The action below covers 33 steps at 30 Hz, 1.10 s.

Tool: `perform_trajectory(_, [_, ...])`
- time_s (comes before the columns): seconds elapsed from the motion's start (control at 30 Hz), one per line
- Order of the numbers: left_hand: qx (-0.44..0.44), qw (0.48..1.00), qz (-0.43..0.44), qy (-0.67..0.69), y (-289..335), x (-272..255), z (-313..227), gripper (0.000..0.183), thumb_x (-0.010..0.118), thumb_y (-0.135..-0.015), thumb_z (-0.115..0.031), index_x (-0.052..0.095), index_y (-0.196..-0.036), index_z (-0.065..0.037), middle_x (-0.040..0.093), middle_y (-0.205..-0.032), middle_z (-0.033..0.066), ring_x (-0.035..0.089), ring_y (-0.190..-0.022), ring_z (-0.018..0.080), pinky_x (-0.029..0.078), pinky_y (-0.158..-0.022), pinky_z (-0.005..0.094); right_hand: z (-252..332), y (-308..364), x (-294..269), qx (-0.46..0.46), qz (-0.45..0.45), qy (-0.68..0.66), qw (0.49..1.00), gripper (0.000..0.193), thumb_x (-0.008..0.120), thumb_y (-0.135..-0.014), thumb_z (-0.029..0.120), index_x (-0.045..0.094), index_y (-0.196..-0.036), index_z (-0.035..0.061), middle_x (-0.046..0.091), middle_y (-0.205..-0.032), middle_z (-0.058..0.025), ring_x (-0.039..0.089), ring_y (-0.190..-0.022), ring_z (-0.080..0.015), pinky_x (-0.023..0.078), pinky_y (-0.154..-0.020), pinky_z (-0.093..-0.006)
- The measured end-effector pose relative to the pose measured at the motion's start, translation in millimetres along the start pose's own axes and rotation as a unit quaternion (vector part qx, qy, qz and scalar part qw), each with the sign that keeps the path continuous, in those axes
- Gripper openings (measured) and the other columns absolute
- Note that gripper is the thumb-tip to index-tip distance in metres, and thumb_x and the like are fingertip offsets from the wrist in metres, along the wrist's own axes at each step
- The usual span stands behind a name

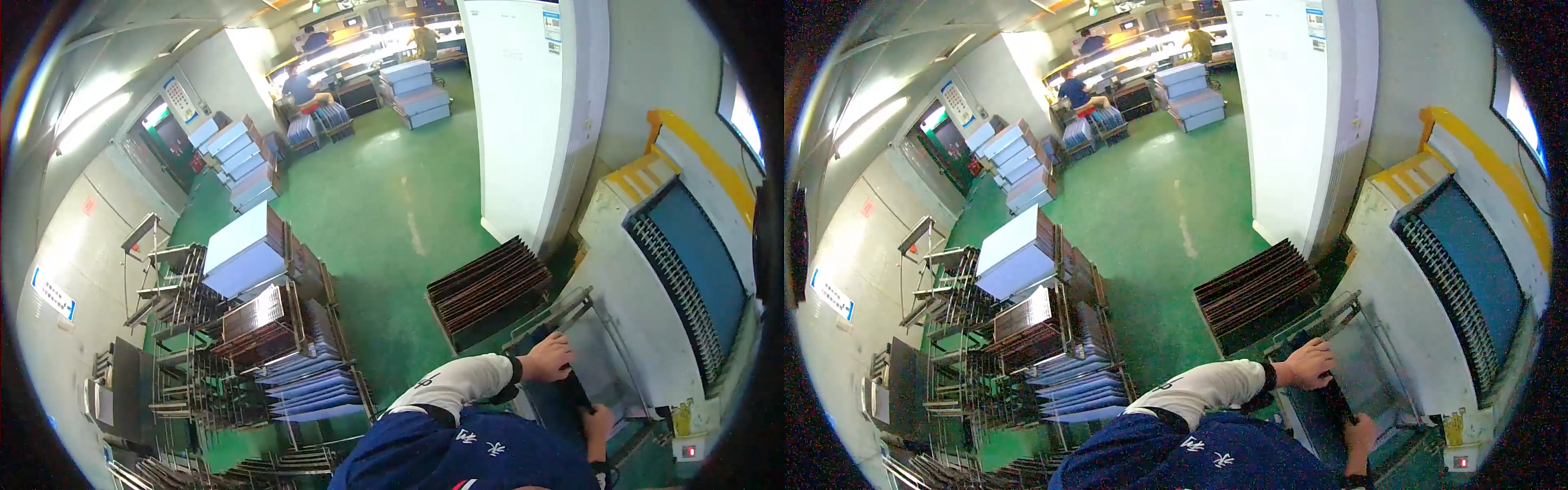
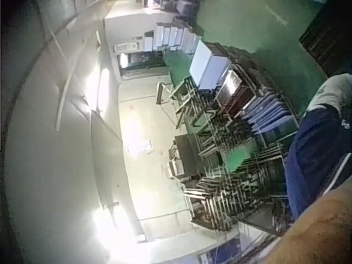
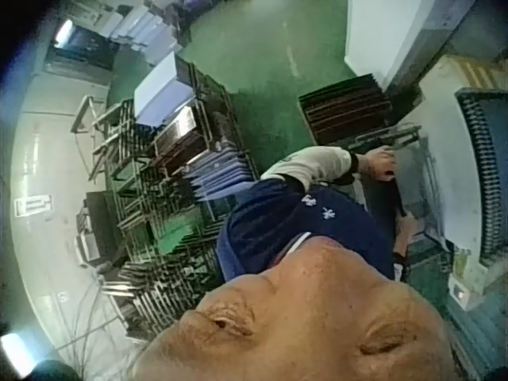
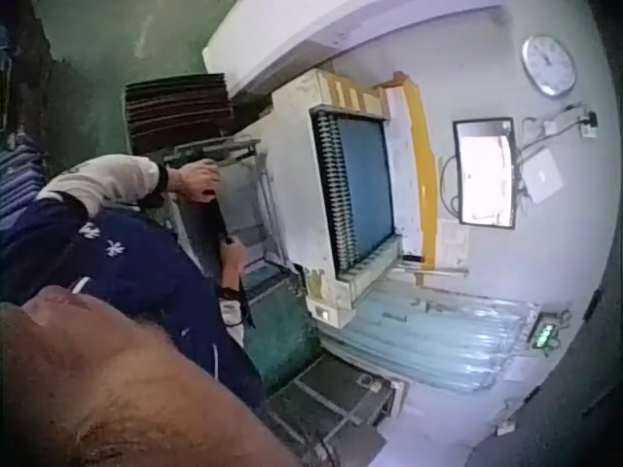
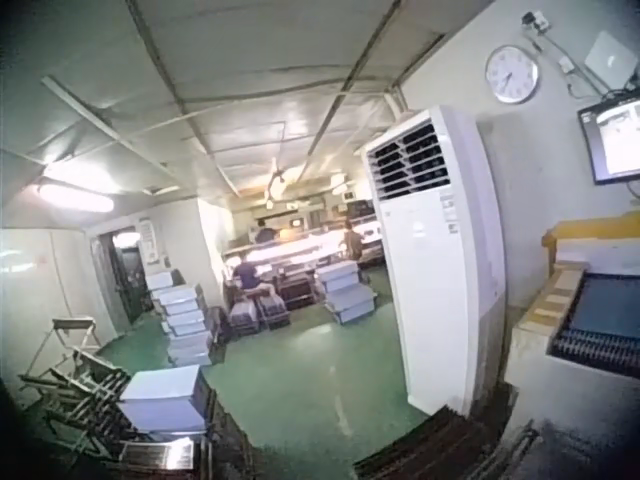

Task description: Placing metal sheets into an industrial processing machine and managing stacks of material.

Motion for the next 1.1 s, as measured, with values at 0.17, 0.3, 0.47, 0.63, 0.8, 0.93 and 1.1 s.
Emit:
perform_trajectory(0.17, [-0.003, 1.000, -0.001, -0.012, -0.8, -0.9, 0.5, 0.023, 0.068, -0.079, -0.030, 0.064, -0.090, -0.010, 0.062, -0.094, 0.0088, 0.055, -0.100, 0.0295, 0.041, -0.098, 0.0454, 2.5, 0.6, 0.0, -0.003, 0.015, -0.061, 0.998, 0.034, 0.080, -0.077, 0.034, 0.076, -0.096, 0.0053, 0.074, -0.092, -0.0173, 0.071, -0.087, -0.0388, 0.055, -0.076, -0.0467])
perform_trajectory(0.3, [-0.003, 1.000, 0.005, -0.025, -4.0, 4.7, 1.6, 0.023, 0.068, -0.080, -0.031, 0.063, -0.087, -0.010, 0.061, -0.090, 0.0088, 0.054, -0.097, 0.0292, 0.041, -0.096, 0.0445, -6.9, -4.4, 7.1, -0.008, 0.007, -0.035, 0.999, 0.032, 0.079, -0.079, 0.033, 0.076, -0.097, 0.0063, 0.074, -0.096, -0.0178, 0.070, -0.090, -0.0387, 0.055, -0.077, -0.0469])
perform_trajectory(0.47, [0.009, 0.999, -0.024, -0.028, -3.5, -2.6, -1.1, 0.023, 0.067, -0.081, -0.032, 0.063, -0.087, -0.010, 0.060, -0.087, 0.0085, 0.054, -0.093, 0.0290, 0.041, -0.095, 0.0438, -15.6, -11.2, 17.1, 0.022, 0.038, -0.031, 0.999, 0.036, 0.079, -0.079, 0.036, 0.076, -0.101, 0.0079, 0.074, -0.098, -0.0169, 0.070, -0.092, -0.0389, 0.055, -0.079, -0.0468])
perform_trajectory(0.63, [0.008, 0.998, -0.049, -0.024, -7.5, -9.0, -3.5, 0.022, 0.069, -0.076, -0.031, 0.063, -0.079, -0.010, 0.060, -0.083, 0.0084, 0.054, -0.093, 0.0291, 0.041, -0.094, 0.0439, -10.5, -10.2, 8.9, 0.017, 0.045, -0.036, 0.998, 0.037, 0.079, -0.078, 0.036, 0.075, -0.102, 0.0077, 0.074, -0.097, -0.0170, 0.070, -0.093, -0.0398, 0.054, -0.080, -0.0472])
perform_trajectory(0.8, [0.006, 0.999, -0.035, -0.019, -12.4, -3.9, -0.1, 0.022, 0.069, -0.076, -0.031, 0.063, -0.079, -0.010, 0.060, -0.083, 0.0087, 0.054, -0.092, 0.0291, 0.041, -0.094, 0.0440, -5.8, -11.3, 2.7, 0.026, 0.047, -0.047, 0.997, 0.037, 0.080, -0.077, 0.034, 0.075, -0.101, 0.0058, 0.074, -0.097, -0.0169, 0.070, -0.093, -0.0398, 0.054, -0.080, -0.0471])
perform_trajectory(0.93, [0.007, 0.999, -0.010, -0.039, -14.9, -1.8, 0.9, 0.025, 0.068, -0.079, -0.033, 0.062, -0.087, -0.010, 0.059, -0.086, 0.0086, 0.054, -0.093, 0.0289, 0.042, -0.093, 0.0433, -8.6, -15.1, 3.3, 0.021, 0.048, -0.045, 0.998, 0.034, 0.080, -0.076, 0.030, 0.076, -0.099, 0.0059, 0.074, -0.097, -0.0170, 0.070, -0.093, -0.0391, 0.055, -0.079, -0.0465])
perform_trajectory(1.1, [-0.010, 1.000, 0.003, -0.028, -17.5, -3.1, 1.1, 0.026, 0.068, -0.080, -0.034, 0.063, -0.090, -0.010, 0.060, -0.088, 0.0085, 0.055, -0.094, 0.0290, 0.042, -0.096, 0.0436, -6.6, -16.5, 0.9, 0.024, 0.044, -0.041, 0.998, 0.031, 0.080, -0.077, 0.029, 0.077, -0.099, 0.0076, 0.074, -0.096, -0.0177, 0.071, -0.093, -0.0384, 0.055, -0.079, -0.0466])
Point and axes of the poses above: each hand's wrist, its own y-axis away from the middle knuckle, its own x-axis out of the palm, z = x × y, the point moved 10 cm from there along -y, towards the middle knuckle
